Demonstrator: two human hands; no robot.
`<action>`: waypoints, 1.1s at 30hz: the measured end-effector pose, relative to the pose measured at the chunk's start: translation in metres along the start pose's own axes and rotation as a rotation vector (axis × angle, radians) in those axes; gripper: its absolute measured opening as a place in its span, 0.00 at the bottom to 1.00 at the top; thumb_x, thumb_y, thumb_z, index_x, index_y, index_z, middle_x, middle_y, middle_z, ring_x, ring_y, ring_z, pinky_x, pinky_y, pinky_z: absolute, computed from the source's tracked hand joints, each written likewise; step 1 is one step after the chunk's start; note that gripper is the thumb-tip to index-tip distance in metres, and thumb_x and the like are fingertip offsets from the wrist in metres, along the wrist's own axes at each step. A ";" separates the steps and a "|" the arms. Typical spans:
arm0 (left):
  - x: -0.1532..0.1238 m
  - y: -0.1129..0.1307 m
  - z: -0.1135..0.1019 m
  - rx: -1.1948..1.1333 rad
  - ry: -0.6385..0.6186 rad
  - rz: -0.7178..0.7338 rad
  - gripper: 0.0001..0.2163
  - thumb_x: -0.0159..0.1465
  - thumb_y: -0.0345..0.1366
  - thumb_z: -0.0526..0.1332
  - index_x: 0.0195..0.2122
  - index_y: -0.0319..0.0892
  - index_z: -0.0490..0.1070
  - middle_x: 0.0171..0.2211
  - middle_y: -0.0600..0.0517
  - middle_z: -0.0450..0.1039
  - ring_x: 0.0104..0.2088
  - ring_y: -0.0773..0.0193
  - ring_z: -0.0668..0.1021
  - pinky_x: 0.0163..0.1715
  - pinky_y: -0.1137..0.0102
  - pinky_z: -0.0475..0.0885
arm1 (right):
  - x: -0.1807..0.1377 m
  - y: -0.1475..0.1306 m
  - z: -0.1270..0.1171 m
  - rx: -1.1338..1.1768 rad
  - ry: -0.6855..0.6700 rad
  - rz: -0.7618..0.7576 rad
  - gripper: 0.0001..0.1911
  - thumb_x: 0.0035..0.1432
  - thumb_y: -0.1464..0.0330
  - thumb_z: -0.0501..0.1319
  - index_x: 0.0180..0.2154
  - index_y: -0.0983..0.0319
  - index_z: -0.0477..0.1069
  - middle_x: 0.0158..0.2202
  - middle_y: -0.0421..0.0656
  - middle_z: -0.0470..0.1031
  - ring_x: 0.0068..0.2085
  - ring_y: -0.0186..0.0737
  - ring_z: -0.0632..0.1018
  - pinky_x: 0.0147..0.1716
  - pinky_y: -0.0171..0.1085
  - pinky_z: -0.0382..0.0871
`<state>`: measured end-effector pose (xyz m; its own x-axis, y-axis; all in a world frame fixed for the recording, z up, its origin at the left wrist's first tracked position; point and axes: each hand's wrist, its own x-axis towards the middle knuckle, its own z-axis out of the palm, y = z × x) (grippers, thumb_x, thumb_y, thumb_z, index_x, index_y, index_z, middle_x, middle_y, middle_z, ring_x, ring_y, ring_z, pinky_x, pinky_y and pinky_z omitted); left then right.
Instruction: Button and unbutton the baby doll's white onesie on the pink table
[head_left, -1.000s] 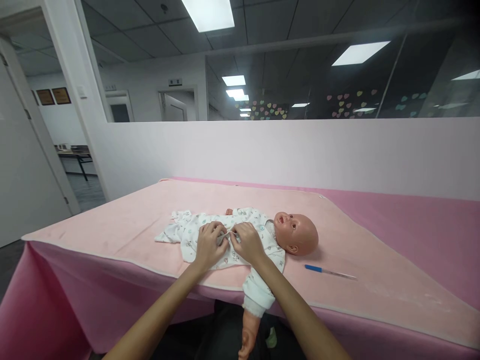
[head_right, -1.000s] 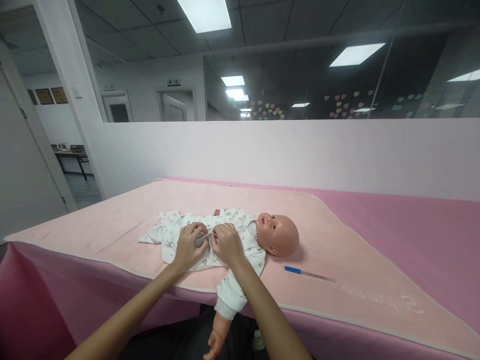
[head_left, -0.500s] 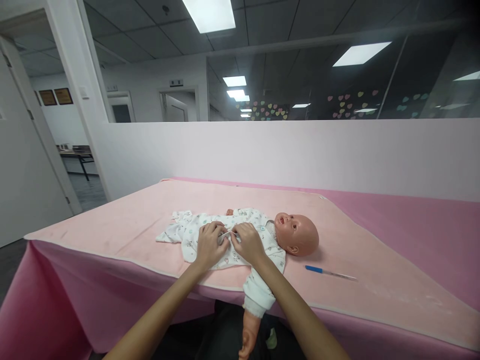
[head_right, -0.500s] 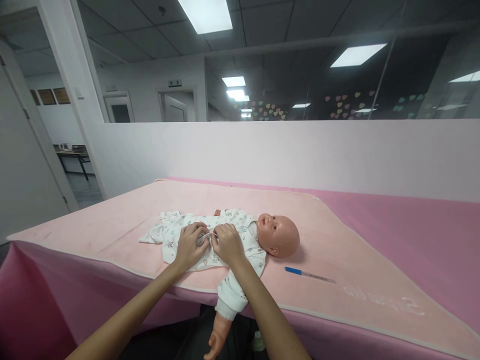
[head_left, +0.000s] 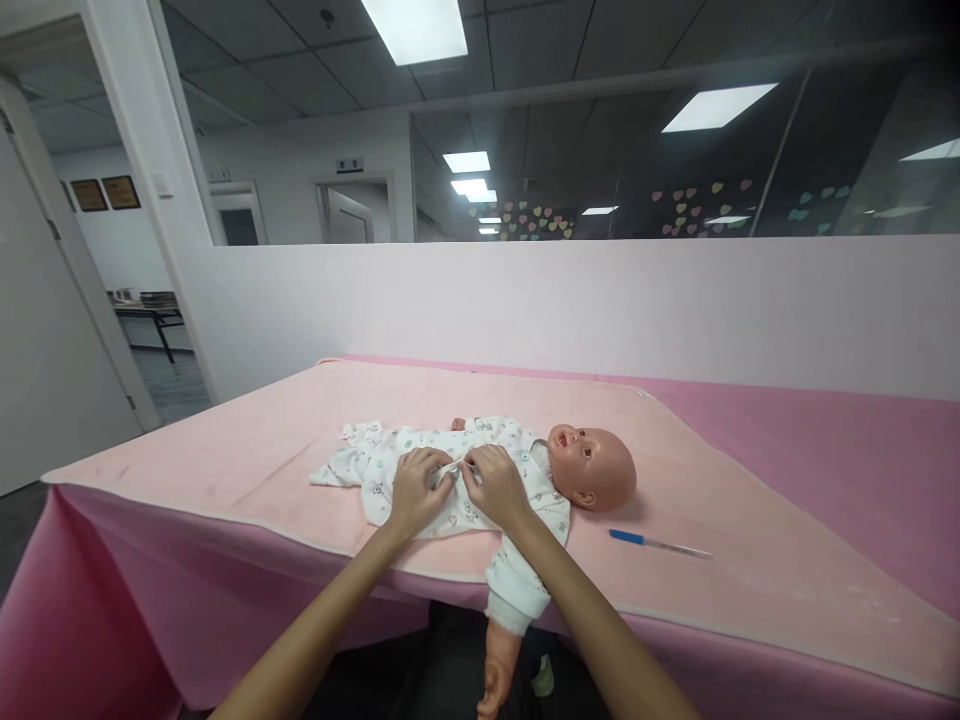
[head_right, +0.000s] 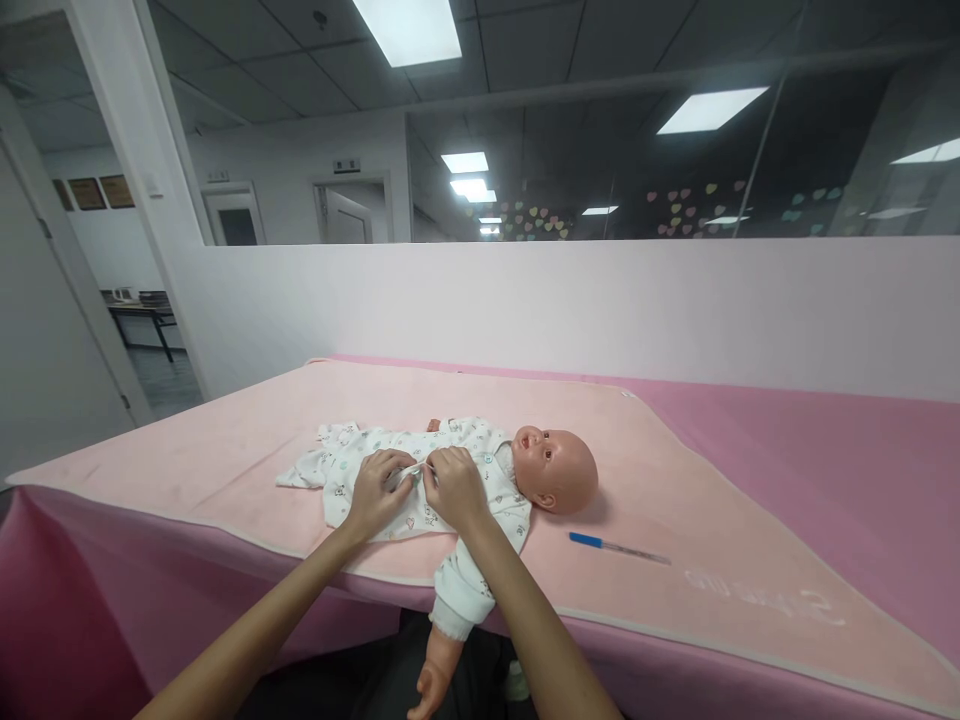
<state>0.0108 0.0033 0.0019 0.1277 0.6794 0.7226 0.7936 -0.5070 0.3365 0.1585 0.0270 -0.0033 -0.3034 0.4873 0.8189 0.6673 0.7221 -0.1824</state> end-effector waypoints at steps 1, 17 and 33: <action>0.000 -0.001 0.000 -0.011 -0.002 -0.006 0.06 0.54 0.31 0.55 0.31 0.45 0.70 0.33 0.53 0.71 0.37 0.61 0.71 0.40 0.65 0.62 | 0.000 0.000 0.000 -0.001 0.004 0.000 0.06 0.56 0.72 0.52 0.26 0.61 0.61 0.25 0.40 0.68 0.30 0.36 0.67 0.34 0.35 0.59; 0.001 -0.006 0.000 -0.183 0.013 -0.055 0.07 0.55 0.31 0.56 0.31 0.45 0.73 0.27 0.52 0.71 0.34 0.63 0.73 0.36 0.67 0.66 | 0.000 -0.001 -0.003 0.013 0.027 0.002 0.07 0.57 0.72 0.52 0.27 0.61 0.62 0.25 0.41 0.69 0.31 0.37 0.69 0.35 0.36 0.60; 0.001 0.000 -0.007 -0.212 -0.058 -0.012 0.12 0.58 0.38 0.53 0.20 0.42 0.67 0.26 0.53 0.71 0.30 0.64 0.71 0.38 0.66 0.64 | 0.001 0.000 -0.003 0.032 0.092 0.058 0.07 0.56 0.71 0.52 0.26 0.61 0.63 0.25 0.41 0.69 0.30 0.37 0.69 0.34 0.36 0.60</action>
<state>0.0069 0.0001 0.0065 0.1574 0.7124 0.6839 0.6533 -0.5944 0.4688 0.1603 0.0257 -0.0009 -0.2000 0.4826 0.8527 0.6597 0.7098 -0.2470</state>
